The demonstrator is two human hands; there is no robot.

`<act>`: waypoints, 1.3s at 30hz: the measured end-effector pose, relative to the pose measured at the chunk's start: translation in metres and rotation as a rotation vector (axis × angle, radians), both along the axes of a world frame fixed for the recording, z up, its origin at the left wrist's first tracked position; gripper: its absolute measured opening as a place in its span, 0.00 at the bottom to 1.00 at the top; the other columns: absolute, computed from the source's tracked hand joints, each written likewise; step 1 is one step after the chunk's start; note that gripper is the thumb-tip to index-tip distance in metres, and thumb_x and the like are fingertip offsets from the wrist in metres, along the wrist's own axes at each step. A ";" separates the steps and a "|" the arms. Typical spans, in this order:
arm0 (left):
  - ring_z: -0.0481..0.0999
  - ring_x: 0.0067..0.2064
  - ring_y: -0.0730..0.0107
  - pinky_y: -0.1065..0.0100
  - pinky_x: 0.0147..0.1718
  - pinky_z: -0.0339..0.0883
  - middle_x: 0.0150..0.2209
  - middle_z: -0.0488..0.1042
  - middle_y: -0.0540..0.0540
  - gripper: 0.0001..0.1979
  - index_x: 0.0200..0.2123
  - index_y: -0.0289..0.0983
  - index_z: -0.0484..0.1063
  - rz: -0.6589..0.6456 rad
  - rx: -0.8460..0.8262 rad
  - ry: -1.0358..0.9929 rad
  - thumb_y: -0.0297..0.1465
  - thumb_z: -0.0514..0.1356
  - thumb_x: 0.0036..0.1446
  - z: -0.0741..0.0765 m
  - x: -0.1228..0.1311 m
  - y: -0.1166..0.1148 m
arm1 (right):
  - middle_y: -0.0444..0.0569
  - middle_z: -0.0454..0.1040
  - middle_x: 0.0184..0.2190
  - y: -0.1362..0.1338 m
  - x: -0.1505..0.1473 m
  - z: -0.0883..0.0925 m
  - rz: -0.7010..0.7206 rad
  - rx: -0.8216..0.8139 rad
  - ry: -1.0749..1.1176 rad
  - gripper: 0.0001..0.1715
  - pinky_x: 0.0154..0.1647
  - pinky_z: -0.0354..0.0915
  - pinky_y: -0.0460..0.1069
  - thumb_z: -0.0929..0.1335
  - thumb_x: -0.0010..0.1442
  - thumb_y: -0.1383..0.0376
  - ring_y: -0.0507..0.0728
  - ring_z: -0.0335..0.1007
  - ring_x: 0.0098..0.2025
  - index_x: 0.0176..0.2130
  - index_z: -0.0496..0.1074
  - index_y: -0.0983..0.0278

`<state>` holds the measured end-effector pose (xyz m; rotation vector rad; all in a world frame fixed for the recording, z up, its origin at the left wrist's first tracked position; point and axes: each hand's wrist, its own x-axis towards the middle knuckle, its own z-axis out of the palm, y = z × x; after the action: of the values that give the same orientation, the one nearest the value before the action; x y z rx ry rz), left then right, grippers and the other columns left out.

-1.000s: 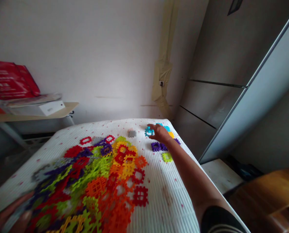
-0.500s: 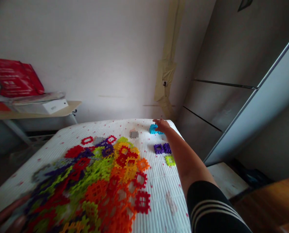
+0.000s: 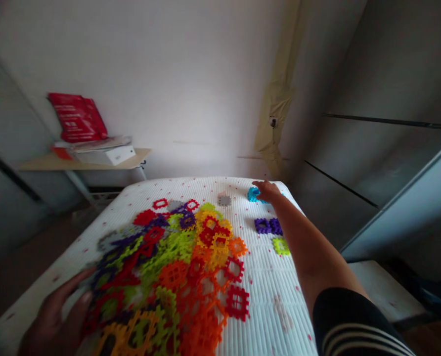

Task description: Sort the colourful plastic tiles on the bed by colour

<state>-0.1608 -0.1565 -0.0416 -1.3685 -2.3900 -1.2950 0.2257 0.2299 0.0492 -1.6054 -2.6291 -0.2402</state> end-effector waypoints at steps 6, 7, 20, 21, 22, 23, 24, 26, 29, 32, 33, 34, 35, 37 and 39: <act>0.67 0.54 0.59 0.58 0.54 0.61 0.52 0.67 0.43 0.20 0.50 0.40 0.65 -0.053 0.097 -0.043 0.40 0.52 0.56 0.012 0.003 -0.003 | 0.57 0.67 0.54 -0.036 -0.013 0.001 0.269 0.225 0.169 0.33 0.51 0.63 0.59 0.67 0.51 0.68 0.65 0.63 0.53 0.56 0.63 0.65; 0.67 0.53 0.60 0.58 0.55 0.60 0.51 0.68 0.43 0.19 0.49 0.40 0.66 -0.045 0.122 -0.033 0.40 0.52 0.56 0.013 0.001 -0.004 | 0.56 0.67 0.53 -0.051 -0.018 -0.001 0.340 0.222 0.232 0.31 0.52 0.62 0.58 0.66 0.52 0.66 0.64 0.64 0.53 0.56 0.62 0.64; 0.68 0.52 0.57 0.54 0.54 0.60 0.50 0.71 0.40 0.21 0.48 0.36 0.69 -0.048 -0.054 0.012 0.37 0.51 0.54 -0.005 -0.026 0.003 | 0.53 0.75 0.42 -0.198 0.006 -0.095 0.307 0.034 0.609 0.17 0.43 0.71 0.55 0.62 0.58 0.58 0.60 0.73 0.42 0.44 0.72 0.59; 0.68 0.53 0.56 0.54 0.55 0.59 0.50 0.71 0.39 0.22 0.49 0.35 0.68 -0.065 -0.060 0.022 0.38 0.51 0.54 -0.006 -0.025 0.004 | 0.53 0.76 0.41 -0.198 0.008 -0.097 0.253 0.033 0.618 0.17 0.41 0.71 0.55 0.61 0.58 0.57 0.60 0.74 0.41 0.44 0.72 0.60; 0.68 0.53 0.56 0.53 0.55 0.59 0.50 0.70 0.38 0.23 0.50 0.34 0.68 -0.081 -0.065 0.033 0.39 0.51 0.54 -0.008 -0.024 0.006 | 0.54 0.76 0.40 -0.199 0.008 -0.098 0.212 0.027 0.616 0.18 0.41 0.71 0.56 0.61 0.57 0.57 0.61 0.74 0.40 0.43 0.72 0.61; 0.68 0.53 0.56 0.53 0.55 0.58 0.50 0.70 0.38 0.23 0.50 0.35 0.68 -0.098 -0.071 0.044 0.40 0.52 0.54 -0.009 -0.022 0.007 | 0.54 0.76 0.40 -0.200 0.006 -0.098 0.187 0.020 0.604 0.18 0.41 0.71 0.56 0.61 0.57 0.57 0.61 0.74 0.40 0.43 0.72 0.61; 0.67 0.53 0.56 0.54 0.55 0.58 0.51 0.70 0.39 0.23 0.49 0.35 0.68 -0.114 -0.075 0.053 0.40 0.52 0.54 -0.009 -0.020 0.007 | 0.55 0.76 0.40 -0.201 0.003 -0.097 0.176 0.015 0.588 0.19 0.42 0.70 0.56 0.61 0.57 0.57 0.62 0.73 0.41 0.43 0.72 0.62; 0.68 0.53 0.56 0.54 0.55 0.59 0.50 0.70 0.40 0.21 0.47 0.37 0.70 -0.149 -0.084 0.065 0.41 0.52 0.54 -0.010 -0.016 0.008 | 0.55 0.75 0.42 -0.205 -0.007 -0.094 0.179 0.005 0.559 0.19 0.45 0.68 0.57 0.61 0.57 0.59 0.62 0.72 0.44 0.44 0.72 0.62; 0.68 0.52 0.57 0.54 0.53 0.60 0.50 0.71 0.41 0.18 0.44 0.38 0.72 -0.232 -0.079 0.087 0.40 0.52 0.54 -0.009 -0.011 0.008 | 0.54 0.74 0.44 -0.212 -0.024 -0.091 0.185 -0.037 0.554 0.19 0.47 0.67 0.56 0.61 0.57 0.62 0.61 0.70 0.46 0.46 0.71 0.62; 0.69 0.51 0.58 0.53 0.52 0.60 0.49 0.72 0.41 0.17 0.44 0.38 0.72 -0.298 -0.065 0.109 0.38 0.52 0.55 -0.008 -0.007 0.007 | 0.54 0.73 0.45 -0.219 -0.037 -0.089 0.189 -0.090 0.585 0.20 0.49 0.66 0.55 0.62 0.57 0.62 0.60 0.70 0.47 0.48 0.71 0.63; 0.69 0.50 0.58 0.53 0.52 0.61 0.48 0.72 0.41 0.17 0.43 0.38 0.72 -0.313 -0.060 0.117 0.37 0.52 0.55 -0.008 -0.006 0.006 | 0.55 0.73 0.46 -0.221 -0.041 -0.088 0.186 -0.106 0.601 0.20 0.49 0.65 0.55 0.63 0.56 0.62 0.61 0.69 0.47 0.48 0.71 0.64; 0.69 0.50 0.58 0.53 0.51 0.61 0.48 0.73 0.41 0.16 0.43 0.38 0.73 -0.326 -0.053 0.125 0.37 0.52 0.55 -0.008 -0.005 0.006 | 0.55 0.73 0.46 -0.224 -0.044 -0.087 0.177 -0.126 0.623 0.21 0.49 0.65 0.55 0.63 0.56 0.62 0.61 0.70 0.47 0.48 0.71 0.64; 0.69 0.50 0.58 0.53 0.51 0.61 0.48 0.73 0.41 0.16 0.43 0.38 0.73 -0.341 -0.047 0.132 0.37 0.52 0.55 -0.008 -0.003 0.006 | 0.55 0.73 0.46 -0.226 -0.046 -0.086 0.161 -0.150 0.652 0.21 0.48 0.66 0.55 0.63 0.55 0.61 0.60 0.70 0.45 0.48 0.71 0.64; 0.69 0.49 0.59 0.53 0.50 0.62 0.47 0.73 0.42 0.15 0.43 0.38 0.73 -0.370 -0.039 0.138 0.37 0.53 0.56 -0.007 0.000 0.006 | 0.54 0.73 0.45 -0.232 -0.052 -0.083 0.126 -0.214 0.724 0.21 0.43 0.67 0.52 0.64 0.55 0.61 0.59 0.72 0.41 0.48 0.71 0.63; 0.69 0.49 0.59 0.54 0.50 0.62 0.47 0.73 0.42 0.15 0.43 0.38 0.72 -0.377 -0.035 0.130 0.37 0.54 0.55 -0.006 0.004 0.006 | 0.52 0.75 0.40 -0.238 -0.057 -0.080 0.096 -0.299 0.798 0.22 0.35 0.68 0.49 0.64 0.54 0.61 0.56 0.72 0.34 0.49 0.70 0.63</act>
<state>-0.1565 -0.1509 -0.0480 -1.9191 -2.1486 -1.1941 0.1687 -0.0081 -0.0311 -1.2510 -2.1412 0.6832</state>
